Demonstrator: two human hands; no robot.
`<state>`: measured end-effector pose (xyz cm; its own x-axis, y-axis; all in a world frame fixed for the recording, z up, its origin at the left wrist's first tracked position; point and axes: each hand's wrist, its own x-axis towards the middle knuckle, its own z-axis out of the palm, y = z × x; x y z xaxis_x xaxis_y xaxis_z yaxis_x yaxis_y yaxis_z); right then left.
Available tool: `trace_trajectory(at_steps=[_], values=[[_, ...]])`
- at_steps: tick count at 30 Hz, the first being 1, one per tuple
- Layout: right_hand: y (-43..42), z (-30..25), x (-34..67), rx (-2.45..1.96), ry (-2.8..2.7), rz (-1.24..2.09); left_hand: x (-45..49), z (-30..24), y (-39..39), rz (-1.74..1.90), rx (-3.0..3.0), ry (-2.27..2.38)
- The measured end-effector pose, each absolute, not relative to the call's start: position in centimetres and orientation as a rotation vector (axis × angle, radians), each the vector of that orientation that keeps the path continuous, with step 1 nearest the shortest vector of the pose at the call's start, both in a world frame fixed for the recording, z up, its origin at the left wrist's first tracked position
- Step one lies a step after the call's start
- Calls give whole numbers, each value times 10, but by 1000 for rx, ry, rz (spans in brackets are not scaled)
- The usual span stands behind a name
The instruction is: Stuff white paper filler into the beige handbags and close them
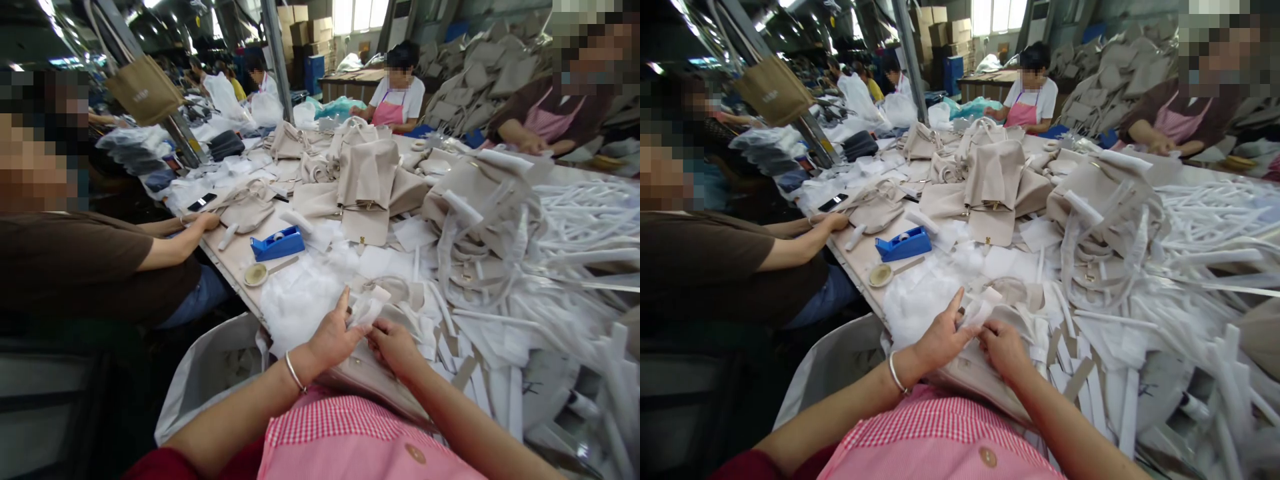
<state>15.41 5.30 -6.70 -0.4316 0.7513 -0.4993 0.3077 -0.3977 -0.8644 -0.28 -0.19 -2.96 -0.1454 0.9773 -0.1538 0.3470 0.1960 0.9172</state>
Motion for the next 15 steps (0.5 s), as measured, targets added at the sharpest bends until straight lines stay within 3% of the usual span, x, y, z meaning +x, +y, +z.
trace_trajectory(at_steps=[7, 15], values=[[46, -56, 145, -1052, -609, 2292, -8, -38, -5, 934, 1340, 1666], [32, -46, 120, -1237, -305, 2242, -4, -36, -8, 828, 1484, 1708]])
